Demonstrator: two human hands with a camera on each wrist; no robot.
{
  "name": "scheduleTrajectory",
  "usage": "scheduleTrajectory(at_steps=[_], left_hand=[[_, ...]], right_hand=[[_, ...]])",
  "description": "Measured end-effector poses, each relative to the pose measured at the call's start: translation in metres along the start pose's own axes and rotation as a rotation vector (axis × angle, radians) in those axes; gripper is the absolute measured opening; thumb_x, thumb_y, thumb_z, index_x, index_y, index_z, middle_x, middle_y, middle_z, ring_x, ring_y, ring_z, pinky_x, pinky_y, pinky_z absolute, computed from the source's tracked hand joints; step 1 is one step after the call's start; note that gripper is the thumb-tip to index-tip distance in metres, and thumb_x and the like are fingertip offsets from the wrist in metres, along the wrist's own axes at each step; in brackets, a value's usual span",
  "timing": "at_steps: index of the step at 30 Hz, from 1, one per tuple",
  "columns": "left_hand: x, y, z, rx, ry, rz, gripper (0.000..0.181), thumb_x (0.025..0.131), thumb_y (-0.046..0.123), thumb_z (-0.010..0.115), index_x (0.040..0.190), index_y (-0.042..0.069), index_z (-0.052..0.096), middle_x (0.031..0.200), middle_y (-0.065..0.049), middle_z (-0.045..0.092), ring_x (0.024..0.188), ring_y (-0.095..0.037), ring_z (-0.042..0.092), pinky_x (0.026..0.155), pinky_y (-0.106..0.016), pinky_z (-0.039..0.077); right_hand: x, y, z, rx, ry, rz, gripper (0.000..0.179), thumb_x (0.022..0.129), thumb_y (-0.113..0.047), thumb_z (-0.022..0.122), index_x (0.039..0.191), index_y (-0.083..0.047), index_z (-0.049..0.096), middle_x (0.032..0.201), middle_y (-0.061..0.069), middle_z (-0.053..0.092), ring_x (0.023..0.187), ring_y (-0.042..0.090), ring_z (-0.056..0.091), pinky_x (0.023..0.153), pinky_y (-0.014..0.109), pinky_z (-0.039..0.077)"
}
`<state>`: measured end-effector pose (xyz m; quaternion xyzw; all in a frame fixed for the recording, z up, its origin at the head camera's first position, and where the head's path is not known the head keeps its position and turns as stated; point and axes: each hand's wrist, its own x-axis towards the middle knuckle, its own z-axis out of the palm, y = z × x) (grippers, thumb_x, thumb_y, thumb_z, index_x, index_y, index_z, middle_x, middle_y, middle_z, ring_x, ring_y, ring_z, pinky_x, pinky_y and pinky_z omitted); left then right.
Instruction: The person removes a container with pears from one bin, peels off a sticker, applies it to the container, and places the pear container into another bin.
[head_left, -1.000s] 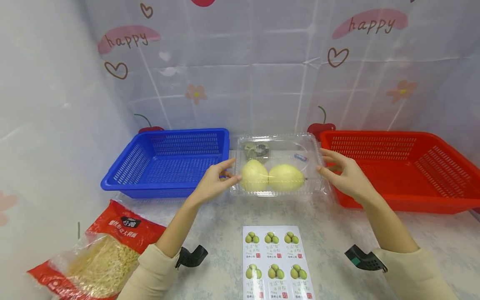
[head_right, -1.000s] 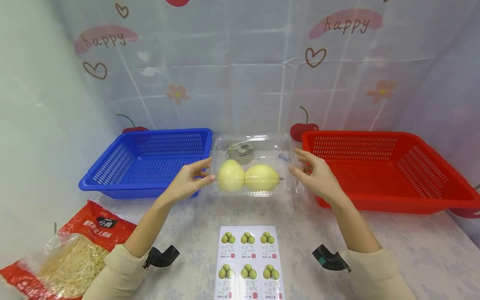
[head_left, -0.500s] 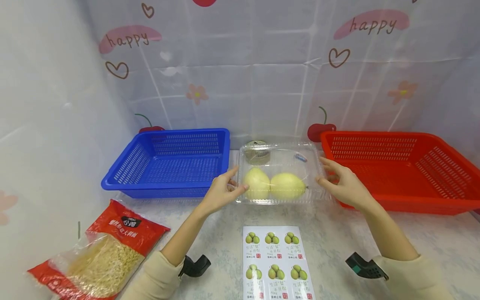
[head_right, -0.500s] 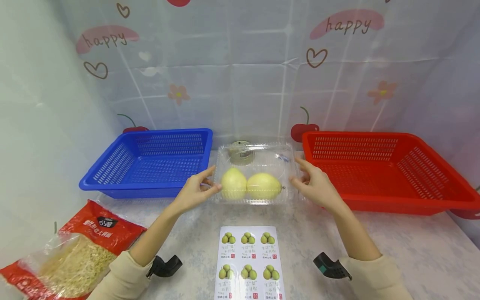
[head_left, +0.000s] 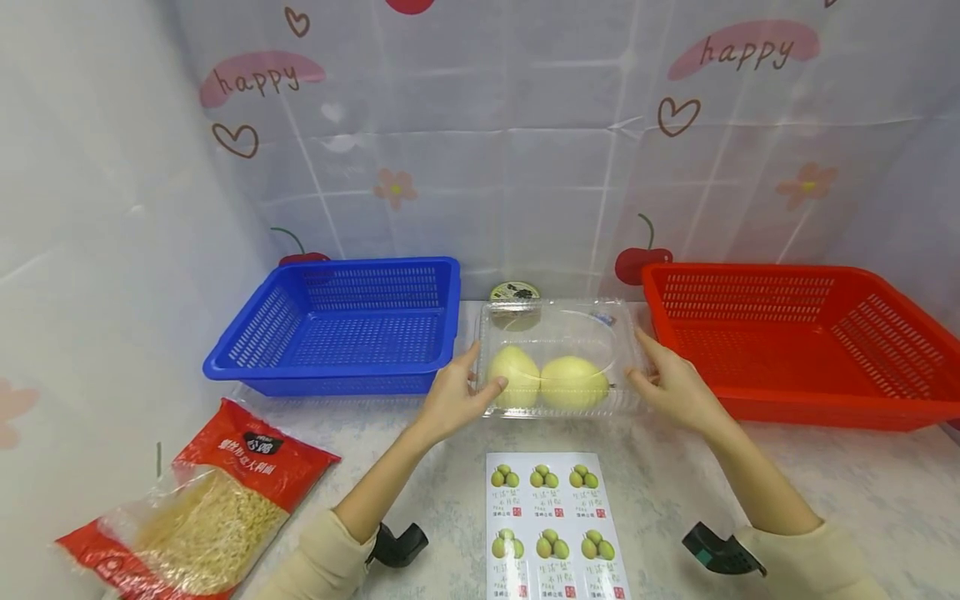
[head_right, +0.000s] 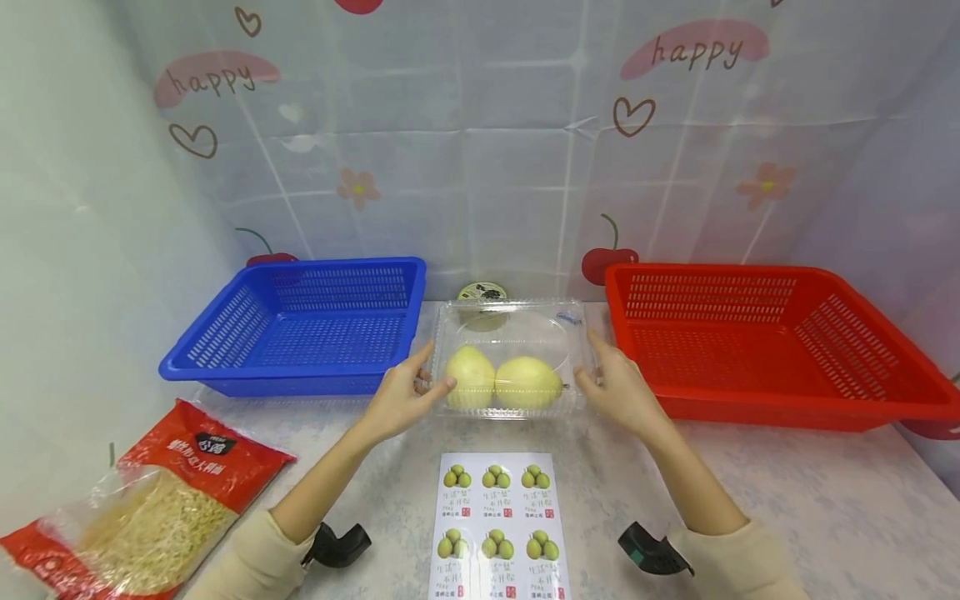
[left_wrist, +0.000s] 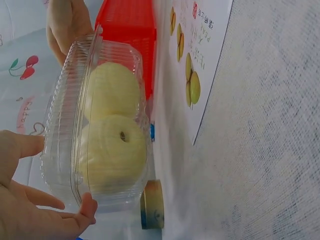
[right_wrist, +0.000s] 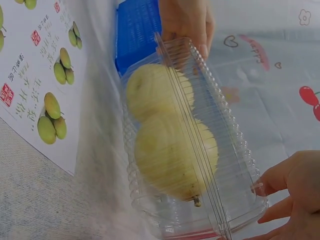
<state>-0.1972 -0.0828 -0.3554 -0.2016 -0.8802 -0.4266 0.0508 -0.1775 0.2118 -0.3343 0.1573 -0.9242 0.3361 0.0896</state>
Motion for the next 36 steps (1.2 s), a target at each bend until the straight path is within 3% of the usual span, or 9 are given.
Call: scheduleTrajectory(at_steps=[4,7,12,23,36], left_hand=[[-0.001,0.000,0.004,0.052,-0.017,-0.034,0.081,0.087,0.034,0.063,0.142,-0.013,0.025,0.143,-0.029,0.034,0.125,-0.042,0.043,0.104,-0.050,0.035],[-0.002,-0.002,0.006,0.072,-0.030,-0.050,0.086,0.087,0.037,0.063,0.143,-0.012,0.021,0.145,-0.029,0.030,0.135,-0.042,0.028,0.109,-0.052,0.025],[-0.003,-0.006,0.010,0.084,-0.031,-0.051,0.087,0.086,0.038,0.064,0.144,-0.011,0.020,0.145,-0.028,0.029,0.134,-0.043,0.029,0.108,-0.053,0.026],[-0.002,-0.012,0.017,0.066,0.014,-0.047,0.083,0.086,0.034,0.064,0.142,-0.013,0.025,0.143,-0.030,0.033,0.130,-0.047,0.034,0.106,-0.055,0.029],[-0.003,-0.014,0.022,0.050,0.044,-0.042,0.080,0.087,0.033,0.063,0.141,-0.014,0.027,0.141,-0.032,0.035,0.128,-0.049,0.035,0.105,-0.057,0.030]], right_hand=[[-0.001,-0.003,0.005,-0.012,0.007,-0.002,0.059,0.088,-0.004,0.053,0.136,0.021,0.028,0.133,0.039,0.039,0.093,0.043,0.060,0.085,0.057,0.047],[-0.002,-0.003,0.009,-0.016,-0.003,0.023,0.059,0.088,-0.004,0.052,0.136,0.021,0.028,0.133,0.039,0.039,0.094,0.042,0.057,0.086,0.058,0.046],[-0.002,0.001,0.014,-0.016,-0.011,0.035,0.058,0.087,-0.003,0.052,0.135,0.021,0.029,0.133,0.039,0.039,0.090,0.039,0.059,0.083,0.056,0.048],[-0.002,0.003,0.021,-0.003,-0.030,0.069,0.058,0.089,-0.002,0.052,0.136,0.021,0.028,0.138,0.039,0.033,0.107,0.052,0.053,0.089,0.057,0.044],[-0.003,0.008,0.027,-0.019,-0.006,0.069,0.055,0.089,-0.003,0.052,0.135,0.019,0.031,0.134,0.038,0.039,0.100,0.048,0.058,0.085,0.057,0.047]])
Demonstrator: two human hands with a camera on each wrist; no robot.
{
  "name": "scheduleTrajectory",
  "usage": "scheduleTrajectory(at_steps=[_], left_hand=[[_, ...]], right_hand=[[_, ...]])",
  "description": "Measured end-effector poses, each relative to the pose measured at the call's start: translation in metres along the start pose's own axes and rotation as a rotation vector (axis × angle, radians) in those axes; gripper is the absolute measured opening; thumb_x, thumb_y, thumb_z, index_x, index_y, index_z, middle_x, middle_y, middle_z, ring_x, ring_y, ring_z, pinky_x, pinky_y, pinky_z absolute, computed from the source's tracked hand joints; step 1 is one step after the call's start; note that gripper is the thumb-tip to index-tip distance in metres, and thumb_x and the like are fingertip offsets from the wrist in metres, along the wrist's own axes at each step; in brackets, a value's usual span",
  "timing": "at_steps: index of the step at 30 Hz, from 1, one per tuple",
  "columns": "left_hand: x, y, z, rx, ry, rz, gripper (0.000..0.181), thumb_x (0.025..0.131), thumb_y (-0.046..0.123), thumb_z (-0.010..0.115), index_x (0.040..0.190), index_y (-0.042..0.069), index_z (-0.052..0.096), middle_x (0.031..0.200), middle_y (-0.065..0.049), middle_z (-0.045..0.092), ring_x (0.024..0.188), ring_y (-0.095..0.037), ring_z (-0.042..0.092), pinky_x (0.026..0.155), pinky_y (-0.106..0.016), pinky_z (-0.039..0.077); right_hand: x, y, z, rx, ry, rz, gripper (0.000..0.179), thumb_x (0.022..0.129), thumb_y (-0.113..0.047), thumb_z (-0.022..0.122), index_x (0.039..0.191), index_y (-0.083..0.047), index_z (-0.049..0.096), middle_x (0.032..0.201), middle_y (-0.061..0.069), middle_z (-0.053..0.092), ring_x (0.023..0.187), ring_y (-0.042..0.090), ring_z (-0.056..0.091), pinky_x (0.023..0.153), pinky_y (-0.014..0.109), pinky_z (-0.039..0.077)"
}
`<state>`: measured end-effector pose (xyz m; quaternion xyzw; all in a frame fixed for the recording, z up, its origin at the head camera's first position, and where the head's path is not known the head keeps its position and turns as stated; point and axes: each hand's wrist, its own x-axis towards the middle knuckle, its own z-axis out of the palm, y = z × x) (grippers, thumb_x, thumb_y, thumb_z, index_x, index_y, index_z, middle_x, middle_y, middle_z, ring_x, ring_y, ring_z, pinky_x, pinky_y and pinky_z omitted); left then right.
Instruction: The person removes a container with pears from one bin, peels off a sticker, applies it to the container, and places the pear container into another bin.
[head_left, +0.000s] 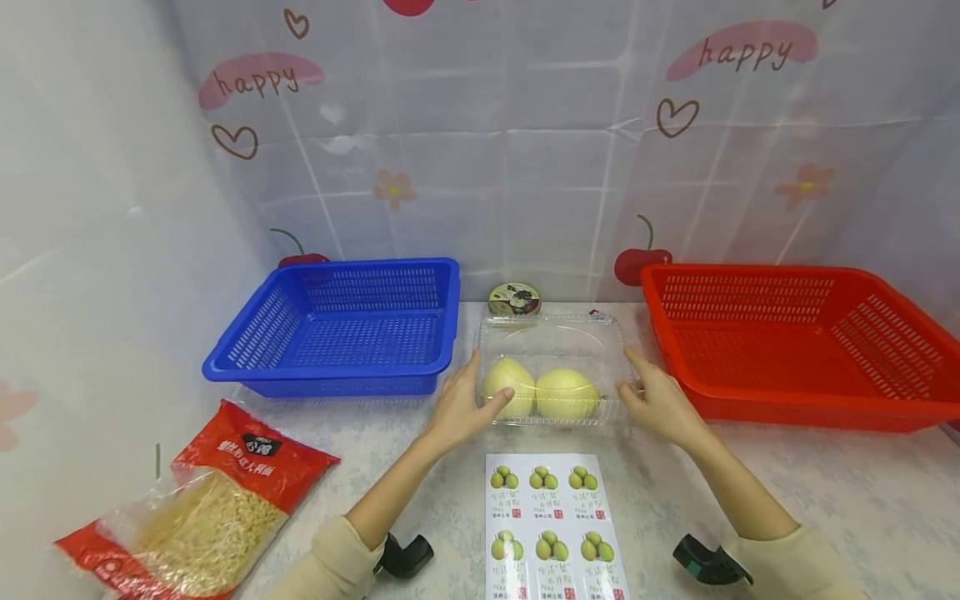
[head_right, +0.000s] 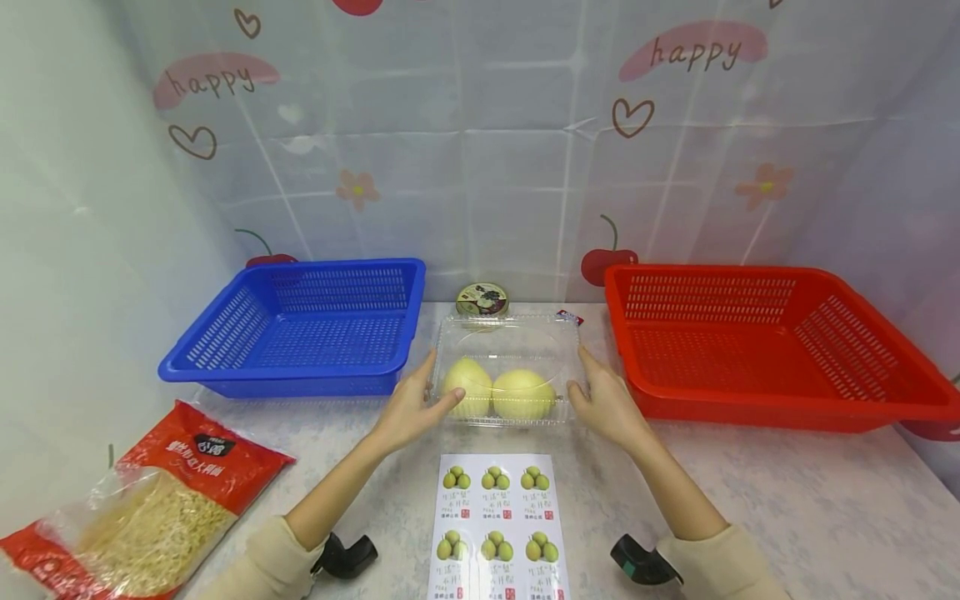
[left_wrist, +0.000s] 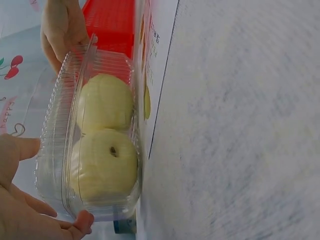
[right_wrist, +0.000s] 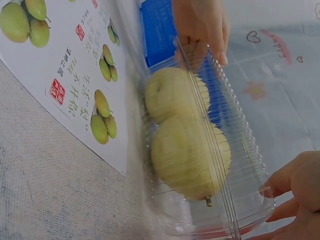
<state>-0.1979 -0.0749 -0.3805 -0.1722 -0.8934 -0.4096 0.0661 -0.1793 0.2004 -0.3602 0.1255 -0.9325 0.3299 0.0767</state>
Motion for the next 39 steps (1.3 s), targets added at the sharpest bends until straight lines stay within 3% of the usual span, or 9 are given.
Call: scheduleTrajectory(at_steps=[12,17,20,24,28,30,33,35,39], left_hand=[[-0.004,-0.002,-0.001,-0.031,-0.022,-0.022,0.077,0.090,0.032,0.059,0.143,-0.011,0.025,0.144,-0.029,0.032,0.131,-0.047,0.032,0.107,-0.055,0.027],[-0.008,-0.001,-0.002,-0.006,-0.005,0.026,0.069,0.089,0.027,0.061,0.138,-0.012,0.034,0.141,-0.030,0.037,0.131,-0.045,0.034,0.108,-0.053,0.026],[-0.011,0.001,-0.002,-0.003,0.037,0.085,0.059,0.087,0.023,0.064,0.131,-0.011,0.046,0.138,-0.032,0.040,0.129,-0.046,0.036,0.106,-0.056,0.028],[-0.013,0.004,0.000,-0.009,0.153,0.205,0.041,0.083,0.016,0.067,0.117,-0.006,0.060,0.130,-0.028,0.050,0.123,-0.042,0.045,0.100,-0.058,0.035],[-0.014,0.006,0.002,-0.026,0.289,0.348,0.023,0.079,0.009,0.069,0.099,-0.003,0.067,0.108,-0.019,0.063,0.103,-0.032,0.056,0.088,-0.046,0.044],[-0.015,0.006,0.002,-0.041,0.313,0.402,0.016,0.078,0.007,0.070,0.092,-0.002,0.068,0.096,-0.014,0.067,0.090,-0.027,0.059,0.078,-0.038,0.046],[-0.017,0.008,0.000,-0.084,0.220,0.446,0.010,0.079,0.004,0.069,0.088,-0.001,0.069,0.079,-0.007,0.067,0.070,-0.017,0.058,0.061,-0.026,0.046],[-0.019,0.008,-0.002,-0.129,0.068,0.441,0.010,0.082,0.004,0.067,0.090,-0.002,0.069,0.072,-0.005,0.066,0.062,-0.012,0.056,0.054,-0.022,0.046],[-0.022,0.007,-0.006,-0.145,-0.300,0.351,0.021,0.087,0.011,0.064,0.104,-0.002,0.066,0.077,-0.004,0.066,0.067,-0.006,0.058,0.060,-0.018,0.049]], right_hand=[[-0.005,0.007,0.004,0.036,0.021,-0.043,0.053,0.093,-0.007,0.048,0.135,0.020,0.031,0.131,0.038,0.043,0.096,0.045,0.062,0.081,0.054,0.050],[-0.011,0.006,0.004,0.022,0.000,-0.068,0.056,0.096,-0.012,0.049,0.136,0.021,0.028,0.135,0.038,0.038,0.101,0.047,0.059,0.086,0.055,0.047],[-0.017,0.005,0.003,0.024,-0.011,-0.054,0.060,0.096,-0.016,0.052,0.138,0.018,0.028,0.138,0.037,0.035,0.104,0.049,0.057,0.084,0.055,0.048],[-0.027,0.004,0.003,0.046,0.003,-0.042,0.063,0.093,-0.018,0.057,0.139,0.014,0.030,0.137,0.035,0.037,0.102,0.049,0.058,0.077,0.052,0.052],[-0.037,0.003,0.004,0.059,0.070,-0.041,0.064,0.089,-0.014,0.063,0.140,0.010,0.033,0.131,0.033,0.043,0.098,0.046,0.058,0.074,0.051,0.054],[-0.042,0.003,0.005,0.065,0.102,-0.022,0.064,0.087,-0.013,0.065,0.139,0.008,0.033,0.124,0.031,0.045,0.096,0.043,0.058,0.074,0.050,0.054],[-0.048,0.003,0.008,0.090,0.141,0.034,0.061,0.087,-0.014,0.066,0.134,0.008,0.034,0.111,0.027,0.046,0.091,0.036,0.058,0.073,0.046,0.054],[-0.052,0.003,0.010,0.110,0.163,0.081,0.054,0.087,-0.014,0.065,0.128,0.008,0.037,0.104,0.024,0.046,0.087,0.032,0.058,0.072,0.039,0.055],[-0.058,0.004,0.013,0.124,0.170,0.162,0.041,0.087,-0.015,0.065,0.114,0.005,0.042,0.092,0.016,0.049,0.080,0.025,0.059,0.065,0.024,0.050]])
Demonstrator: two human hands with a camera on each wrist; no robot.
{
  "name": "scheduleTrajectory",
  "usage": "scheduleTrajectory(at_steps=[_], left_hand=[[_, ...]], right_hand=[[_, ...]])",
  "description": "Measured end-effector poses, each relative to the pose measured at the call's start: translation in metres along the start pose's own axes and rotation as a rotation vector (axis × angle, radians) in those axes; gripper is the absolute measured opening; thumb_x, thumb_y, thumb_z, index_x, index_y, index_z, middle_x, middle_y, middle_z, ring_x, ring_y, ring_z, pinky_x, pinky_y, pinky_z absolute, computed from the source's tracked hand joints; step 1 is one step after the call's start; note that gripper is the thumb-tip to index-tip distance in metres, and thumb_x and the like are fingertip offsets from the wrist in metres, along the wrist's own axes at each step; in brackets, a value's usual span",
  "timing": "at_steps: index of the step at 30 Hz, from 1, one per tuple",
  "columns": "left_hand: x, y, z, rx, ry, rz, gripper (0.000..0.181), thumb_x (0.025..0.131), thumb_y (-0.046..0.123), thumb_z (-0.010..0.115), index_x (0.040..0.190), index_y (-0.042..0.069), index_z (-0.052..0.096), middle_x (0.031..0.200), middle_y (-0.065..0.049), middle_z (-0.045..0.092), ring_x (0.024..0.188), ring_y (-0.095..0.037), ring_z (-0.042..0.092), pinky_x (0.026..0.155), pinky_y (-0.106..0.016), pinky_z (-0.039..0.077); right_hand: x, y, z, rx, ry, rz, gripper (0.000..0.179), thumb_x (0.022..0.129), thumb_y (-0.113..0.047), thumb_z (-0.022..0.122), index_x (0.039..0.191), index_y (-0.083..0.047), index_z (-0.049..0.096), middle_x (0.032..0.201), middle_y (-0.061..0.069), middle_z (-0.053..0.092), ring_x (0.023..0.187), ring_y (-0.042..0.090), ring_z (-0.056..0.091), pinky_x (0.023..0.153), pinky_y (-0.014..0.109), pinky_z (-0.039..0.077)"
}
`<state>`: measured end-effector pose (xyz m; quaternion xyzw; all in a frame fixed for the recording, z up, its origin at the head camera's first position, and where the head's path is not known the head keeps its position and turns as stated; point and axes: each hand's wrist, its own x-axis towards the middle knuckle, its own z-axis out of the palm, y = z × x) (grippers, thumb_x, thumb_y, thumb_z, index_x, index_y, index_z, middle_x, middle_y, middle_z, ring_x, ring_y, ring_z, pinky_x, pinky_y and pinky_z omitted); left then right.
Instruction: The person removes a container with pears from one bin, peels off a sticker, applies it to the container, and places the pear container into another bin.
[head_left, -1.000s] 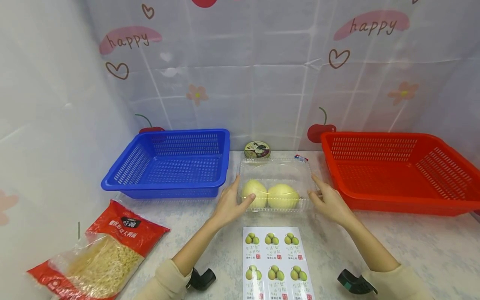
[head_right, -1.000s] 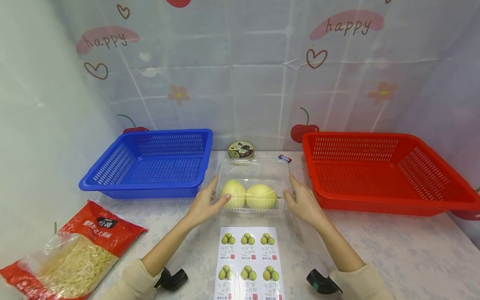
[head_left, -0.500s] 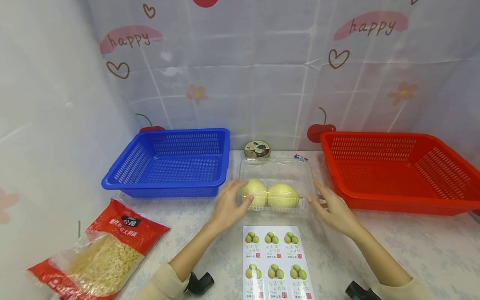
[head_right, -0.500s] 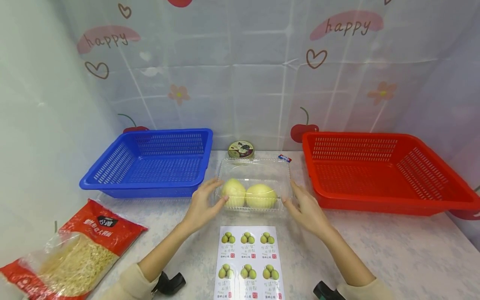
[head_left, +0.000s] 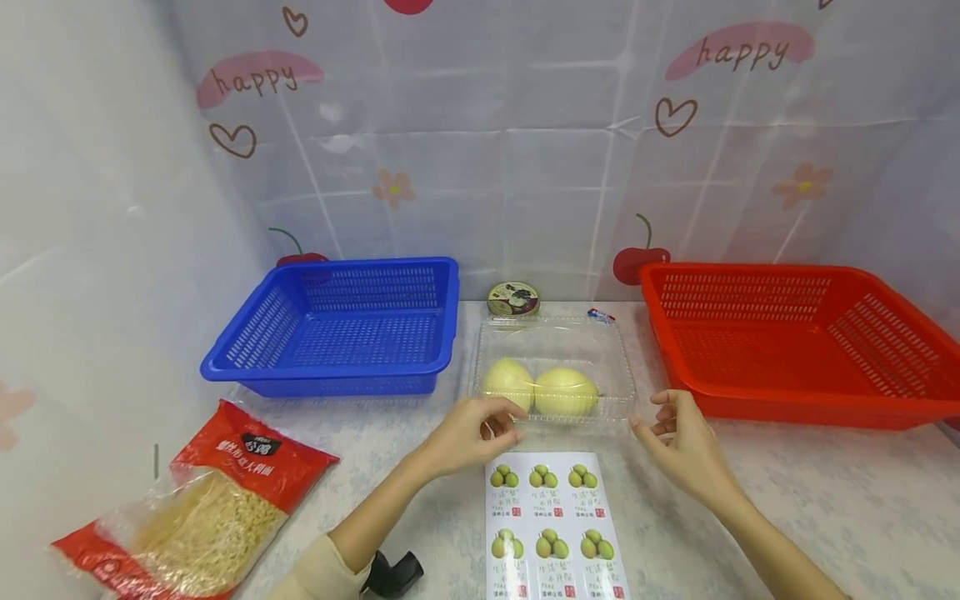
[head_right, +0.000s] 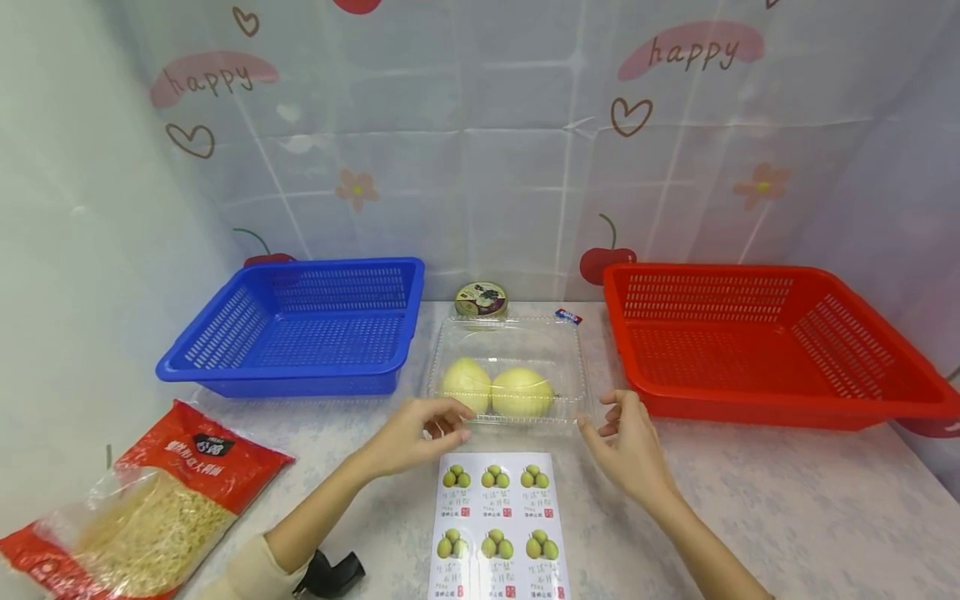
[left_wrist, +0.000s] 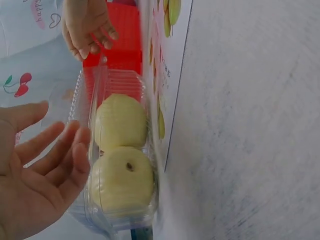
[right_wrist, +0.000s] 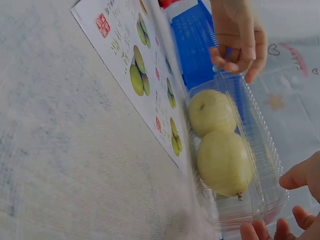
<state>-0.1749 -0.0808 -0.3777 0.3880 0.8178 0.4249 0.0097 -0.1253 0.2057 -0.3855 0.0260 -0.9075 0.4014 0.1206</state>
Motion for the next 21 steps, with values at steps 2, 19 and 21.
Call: scheduleTrajectory(at_steps=[2,19,21], left_hand=[[-0.002,-0.002,0.000,-0.003,-0.149,-0.055,0.030,0.088,0.015,0.064,0.113,-0.001,0.063,0.087,-0.007,0.068,0.077,-0.010,0.062,0.066,-0.018,0.050],[-0.005,-0.014,0.007,0.082,-0.403,-0.186,0.058,0.082,0.025,0.073,0.132,0.005,0.051,0.133,-0.010,0.055,0.122,-0.025,0.052,0.104,-0.031,0.038],[-0.005,-0.015,0.007,0.100,-0.405,-0.184,0.059,0.082,0.026,0.073,0.132,0.005,0.051,0.133,-0.010,0.054,0.123,-0.024,0.051,0.105,-0.031,0.037]], right_hand=[[-0.002,0.001,0.000,0.006,-0.042,0.037,0.036,0.087,-0.016,0.065,0.110,0.004,0.045,0.087,0.012,0.053,0.077,0.022,0.058,0.063,0.022,0.048],[-0.007,0.011,0.010,0.359,-0.435,0.105,0.021,0.090,-0.012,0.062,0.080,0.004,0.052,0.083,0.012,0.063,0.078,0.015,0.060,0.069,0.030,0.056],[-0.007,0.012,0.012,0.413,-0.467,0.112,0.020,0.090,-0.010,0.061,0.084,0.007,0.053,0.089,0.016,0.064,0.082,0.018,0.062,0.071,0.032,0.057]])
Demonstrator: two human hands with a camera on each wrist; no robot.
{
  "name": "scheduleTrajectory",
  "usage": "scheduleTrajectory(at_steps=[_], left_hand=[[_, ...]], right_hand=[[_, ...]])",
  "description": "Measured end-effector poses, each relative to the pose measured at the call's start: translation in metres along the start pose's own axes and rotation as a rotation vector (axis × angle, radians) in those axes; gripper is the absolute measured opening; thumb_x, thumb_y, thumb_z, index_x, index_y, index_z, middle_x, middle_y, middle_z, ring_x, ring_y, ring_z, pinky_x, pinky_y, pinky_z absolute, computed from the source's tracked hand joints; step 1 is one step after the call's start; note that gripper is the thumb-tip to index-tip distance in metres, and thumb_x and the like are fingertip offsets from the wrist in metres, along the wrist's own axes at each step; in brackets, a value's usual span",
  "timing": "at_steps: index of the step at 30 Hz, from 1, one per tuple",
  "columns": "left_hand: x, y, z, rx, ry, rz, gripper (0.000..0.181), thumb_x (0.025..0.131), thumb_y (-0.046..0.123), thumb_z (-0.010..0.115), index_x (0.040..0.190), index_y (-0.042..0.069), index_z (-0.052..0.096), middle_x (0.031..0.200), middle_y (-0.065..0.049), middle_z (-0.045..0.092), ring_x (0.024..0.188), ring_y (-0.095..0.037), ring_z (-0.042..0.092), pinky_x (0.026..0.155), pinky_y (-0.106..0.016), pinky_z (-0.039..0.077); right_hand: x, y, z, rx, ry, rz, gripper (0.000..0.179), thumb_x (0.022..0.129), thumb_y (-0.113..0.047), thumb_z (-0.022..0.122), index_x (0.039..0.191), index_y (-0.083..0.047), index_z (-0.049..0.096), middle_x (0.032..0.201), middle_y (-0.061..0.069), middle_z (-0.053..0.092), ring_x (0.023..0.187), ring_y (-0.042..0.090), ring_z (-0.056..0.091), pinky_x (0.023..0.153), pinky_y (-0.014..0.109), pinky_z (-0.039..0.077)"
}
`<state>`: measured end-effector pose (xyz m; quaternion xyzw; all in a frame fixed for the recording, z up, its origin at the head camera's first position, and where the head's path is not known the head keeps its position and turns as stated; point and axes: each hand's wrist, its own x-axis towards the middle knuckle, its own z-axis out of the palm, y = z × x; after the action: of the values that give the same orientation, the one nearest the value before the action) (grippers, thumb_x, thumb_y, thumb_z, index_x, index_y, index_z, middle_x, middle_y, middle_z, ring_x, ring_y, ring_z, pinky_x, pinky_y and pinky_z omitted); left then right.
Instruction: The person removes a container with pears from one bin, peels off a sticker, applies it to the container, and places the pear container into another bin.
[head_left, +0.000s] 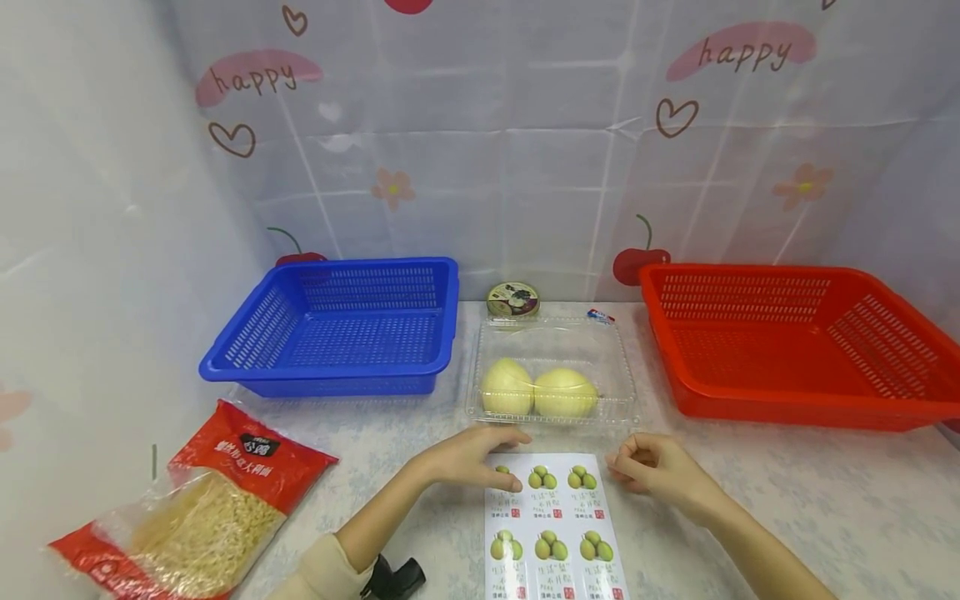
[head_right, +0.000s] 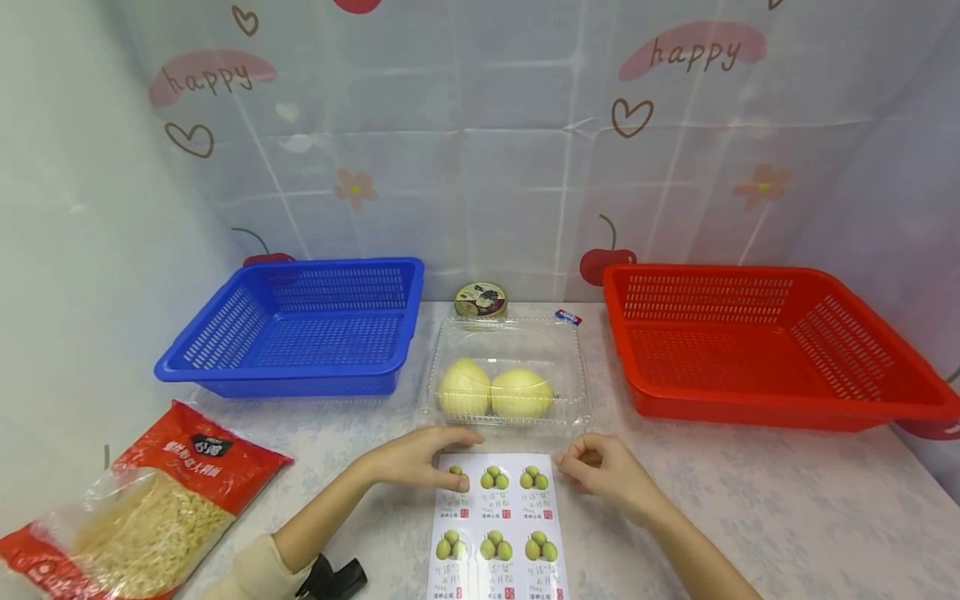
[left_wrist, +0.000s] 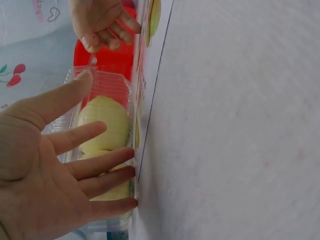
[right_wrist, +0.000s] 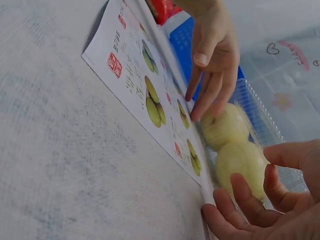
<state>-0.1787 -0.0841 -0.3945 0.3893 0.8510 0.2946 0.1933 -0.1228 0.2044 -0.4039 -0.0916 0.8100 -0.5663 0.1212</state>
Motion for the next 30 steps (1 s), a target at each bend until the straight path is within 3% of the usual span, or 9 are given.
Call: scheduleTrajectory(at_steps=[11,16,25,30], left_hand=[[0.002,0.002,0.003,0.145,-0.015,-0.007,0.053,0.081,0.030,0.073,0.125,0.004,0.057,0.129,-0.006,0.057,0.123,-0.021,0.049,0.106,-0.034,0.035],[0.001,0.005,0.004,0.194,-0.014,-0.027,0.048,0.080,0.029,0.074,0.119,0.005,0.061,0.124,-0.006,0.059,0.121,-0.021,0.050,0.104,-0.033,0.036],[0.001,0.015,0.015,0.365,0.048,-0.089,0.059,0.063,0.027,0.087,0.114,0.010,0.065,0.120,-0.003,0.054,0.115,-0.020,0.046,0.100,-0.033,0.039],[0.002,0.018,0.018,0.367,0.063,-0.132,0.064,0.061,0.027,0.088,0.118,0.011,0.062,0.121,-0.003,0.053,0.113,-0.020,0.046,0.099,-0.036,0.039]], right_hand=[[0.004,0.001,0.013,0.222,-0.120,0.089,0.027,0.093,-0.011,0.055,0.105,0.013,0.051,0.102,0.014,0.060,0.096,0.023,0.059,0.080,0.038,0.055],[0.004,-0.001,0.016,0.274,-0.117,0.115,0.029,0.094,-0.013,0.056,0.106,0.012,0.051,0.106,0.013,0.056,0.098,0.019,0.057,0.082,0.039,0.054],[0.006,-0.007,0.020,0.273,-0.078,0.156,0.032,0.092,-0.019,0.060,0.108,0.009,0.053,0.105,0.012,0.055,0.097,0.019,0.054,0.081,0.040,0.054],[0.006,-0.007,0.022,0.285,-0.055,0.151,0.031,0.092,-0.017,0.060,0.107,0.008,0.053,0.103,0.010,0.054,0.094,0.019,0.054,0.080,0.039,0.054]])
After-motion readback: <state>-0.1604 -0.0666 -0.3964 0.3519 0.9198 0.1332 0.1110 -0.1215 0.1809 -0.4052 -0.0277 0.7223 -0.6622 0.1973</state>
